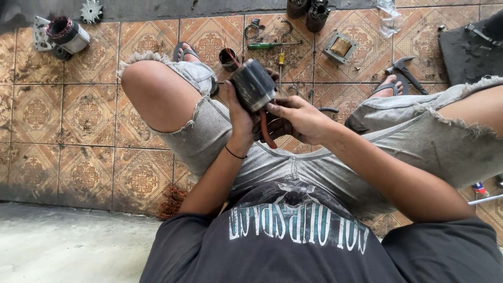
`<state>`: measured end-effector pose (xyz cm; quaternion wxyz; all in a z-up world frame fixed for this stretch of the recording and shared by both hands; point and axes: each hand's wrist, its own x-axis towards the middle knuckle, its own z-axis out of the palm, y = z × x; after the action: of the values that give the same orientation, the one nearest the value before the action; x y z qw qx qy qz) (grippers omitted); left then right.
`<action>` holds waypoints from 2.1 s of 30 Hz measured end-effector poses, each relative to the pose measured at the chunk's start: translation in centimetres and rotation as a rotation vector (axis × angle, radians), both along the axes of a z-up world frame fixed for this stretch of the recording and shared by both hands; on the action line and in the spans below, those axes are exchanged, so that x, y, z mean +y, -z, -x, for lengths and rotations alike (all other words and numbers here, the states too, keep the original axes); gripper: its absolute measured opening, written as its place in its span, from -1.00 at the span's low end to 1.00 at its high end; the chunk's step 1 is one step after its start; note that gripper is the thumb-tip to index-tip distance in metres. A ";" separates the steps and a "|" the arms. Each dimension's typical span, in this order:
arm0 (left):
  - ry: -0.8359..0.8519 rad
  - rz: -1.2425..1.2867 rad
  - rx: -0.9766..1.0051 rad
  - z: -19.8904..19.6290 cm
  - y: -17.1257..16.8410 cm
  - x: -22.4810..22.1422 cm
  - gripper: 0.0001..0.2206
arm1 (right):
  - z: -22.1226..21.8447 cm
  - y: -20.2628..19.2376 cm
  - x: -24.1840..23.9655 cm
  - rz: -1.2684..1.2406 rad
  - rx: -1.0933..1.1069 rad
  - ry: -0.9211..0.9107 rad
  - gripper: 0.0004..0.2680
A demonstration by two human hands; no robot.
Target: Disassembling and inspecting the internal components of a motor housing using pliers and other hand tools.
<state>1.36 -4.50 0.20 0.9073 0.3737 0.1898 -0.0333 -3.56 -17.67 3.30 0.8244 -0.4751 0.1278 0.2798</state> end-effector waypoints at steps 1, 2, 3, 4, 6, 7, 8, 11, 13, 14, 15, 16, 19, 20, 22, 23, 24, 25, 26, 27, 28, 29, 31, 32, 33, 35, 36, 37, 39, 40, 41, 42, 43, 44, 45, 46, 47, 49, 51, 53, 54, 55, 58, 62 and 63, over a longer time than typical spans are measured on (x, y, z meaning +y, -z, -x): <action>0.001 -0.001 -0.002 0.7 0.2 -0.3 -0.44 | -0.3 0.8 -0.1 -0.001 -0.002 0.001 -0.78; 0.108 0.078 -0.124 1.5 0.5 -0.7 -0.38 | -0.5 1.7 -0.3 0.012 -0.011 0.031 -0.79; 0.215 0.158 -0.245 2.3 0.8 -1.0 -0.30 | -0.6 2.6 -0.4 0.025 -0.019 0.061 -0.80; 0.219 0.158 -0.244 2.3 -0.5 -1.1 -0.30 | -0.3 1.7 -0.2 0.025 -0.018 0.065 -0.80; 0.058 0.097 -0.091 2.2 -3.1 -1.2 -0.55 | 0.3 -0.1 0.5 0.068 -0.042 0.061 -0.81; 0.061 0.095 -0.090 2.1 -3.0 -0.9 -0.55 | 0.4 -0.9 -0.1 0.066 -0.041 0.064 -0.81; 0.025 0.188 -0.050 1.8 -3.0 -0.7 -0.53 | 0.4 -1.8 -0.8 0.170 -0.155 -0.079 -0.82; -0.059 0.378 0.032 -0.2 -2.2 1.1 -0.41 | 0.4 -2.3 -2.7 0.371 -0.331 -0.326 -0.76; -0.115 0.474 0.074 -0.8 -1.9 2.5 -0.31 | 1.0 -2.8 -2.6 0.463 -0.394 -0.437 -0.73; -0.104 0.543 0.054 -0.8 -2.1 2.9 -0.30 | 1.5 -3.7 -2.2 0.472 -0.389 -0.500 -0.74; -0.092 0.612 0.034 -0.9 -2.2 3.2 -0.28 | 1.9 -4.5 -1.8 0.481 -0.383 -0.563 -0.74; -0.090 0.612 0.035 -0.9 -2.0 3.2 -0.28 | 1.6 -4.4 -1.7 0.482 -0.382 -0.561 -0.74; -0.037 0.577 -0.008 -0.9 -1.5 3.0 -0.24 | 1.2 -4.1 -1.5 0.530 -0.447 -0.625 -0.74; -0.022 0.584 0.013 -1.0 -1.4 2.9 -0.24 | 1.2 -4.3 -1.4 0.456 -0.403 -0.637 -0.75; -0.005 0.587 0.035 -1.0 -1.2 2.9 -0.24 | 1.3 -4.0 -1.6 0.378 -0.360 -0.646 -0.76; 0.007 0.616 0.054 -0.9 -1.2 2.9 -0.25 | 1.4 -3.5 -2.0 0.382 -0.337 -0.651 -0.76; 0.017 0.646 0.070 -1.0 -1.2 3.0 -0.26 | 1.4 -3.1 -2.3 0.387 -0.318 -0.658 -0.77; 0.017 0.643 0.068 -0.9 -1.8 3.1 -0.26 | 1.0 -3.8 -3.2 0.385 -0.322 -0.657 -0.77; 0.015 0.654 0.067 -0.7 -2.3 3.1 -0.26 | 0.6 -4.4 -4.2 0.426 -0.331 -0.675 -0.80; 0.012 0.666 0.066 -0.5 -2.8 3.2 -0.26 | 0.3 -5.1 -5.1 0.466 -0.340 -0.692 -0.82; 0.008 0.667 0.066 -0.7 -2.4 3.1 -0.26 | 0.0 -5.9 -6.0 0.467 -0.340 -0.696 -0.82; -0.020 0.660 0.055 -0.8 -2.1 2.9 -0.25 | -0.2 -6.7 -6.9 0.507 -0.325 -0.720 -0.82; -0.046 0.653 0.044 -1.0 -1.7 2.9 -0.24 | -0.5 -8.5 -8.1 0.548 -0.309 -0.741 -0.82; -0.045 0.646 0.032 -1.0 -1.7 2.9 -0.24 | -0.6 -9.6 -8.5 0.636 -0.355 -0.782 -0.84; -0.043 0.639 0.019 -1.0 -1.8 2.8 -0.24 | -0.6 -10.7 -8.9 0.725 -0.400 -0.822 -0.85; -0.049 0.628 0.013 -0.9 -1.7 2.8 -0.23 | -0.9 -10.1 -8.7 0.734 -0.439 -0.797 -0.83; -0.033 0.610 0.012 -1.1 -1.8 2.7 -0.23 | -0.9 -9.7 -8.6 0.741 -0.472 -0.747 -0.81; -0.025 0.611 0.012 -0.8 -1.8 2.4 -0.23 | -1.1 -8.8 -8.1 0.743 -0.471 -0.739 -0.81; 0.040 0.581 -0.044 -0.1 -2.0 1.8 -0.29 | -1.2 -6.8 -6.9 0.612 -0.473 -0.645 -0.78; 0.042 0.581 -0.044 0.0 -2.0 1.6 -0.29 | -1.1 -7.2 -6.4 0.612 -0.473 -0.643 -0.78; 0.073 0.522 -0.085 0.2 -2.1 1.5 -0.29 | -0.9 -7.6 -5.8 0.620 -0.424 -0.604 -0.80; 0.103 0.463 -0.125 0.3 -2.2 1.3 -0.29 | -0.7 -8.0 -5.2 0.627 -0.376 -0.565 -0.80; 0.103 0.462 -0.126 0.4 -1.8 1.4 -0.29 | -1.0 -7.4 -4.9 0.627 -0.377 -0.565 -0.80; 0.106 0.471 -0.123 0.3 -1.5 1.4 -0.30 | -1.3 -6.9 -4.6 0.586 -0.363 -0.516 -0.82; 0.109 0.481 -0.120 0.2 -1.2 1.5 -0.31 | -1.7 -6.3 -4.3 0.546 -0.349 -0.467 -0.84; 0.108 0.480 -0.122 0.2 -1.2 1.5 -0.31 | -1.7 -5.7 -4.3 0.545 -0.351 -0.467 -0.84; 0.102 0.470 -0.127 0.1 -1.2 1.6 -0.31 | -1.7 -5.2 -4.3 0.507 -0.295 -0.427 -0.84; 0.087 0.461 -0.136 -0.1 -1.3 1.7 -0.32 | -2.0 -4.4 -4.3 0.470 -0.243 -0.396 -0.84; 0.051 0.512 -0.090 -0.4 -1.4 1.6 -0.30 | -2.1 -4.0 -4.2 0.424 -0.172 -0.379 -0.83; -0.007 0.549 -0.022 -0.5 -0.4 1.7 -0.27 | -2.0 -3.4 -4.5 0.436 -0.163 -0.386 -0.82; -0.068 0.585 0.043 -0.6 0.1 1.7 -0.24 | -2.1 -3.2 -4.6 0.446 -0.157 -0.397 -0.81; -0.072 0.586 0.041 -0.8 -0.6 1.5 -0.24 | -2.1 -3.1 -4.6 0.448 -0.159 -0.402 -0.81; -0.096 0.531 0.089 -0.9 -2.1 1.1 -0.22 | -1.7 -3.0 -4.6 0.569 -0.170 -0.534 -0.78; -0.067 0.472 0.081 0.0 -2.9 0.1 -0.25 | -2.1 -1.6 -4.2 0.500 -0.137 -0.432 -0.77; -0.065 0.464 0.072 0.3 -3.0 -0.4 -0.28 | -2.3 -0.7 -4.2 0.454 -0.121 -0.376 -0.76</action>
<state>1.06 -4.88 3.25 0.9621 0.1474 0.2213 -0.0605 -1.31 -21.88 4.03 0.6370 -0.6785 0.0474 0.3628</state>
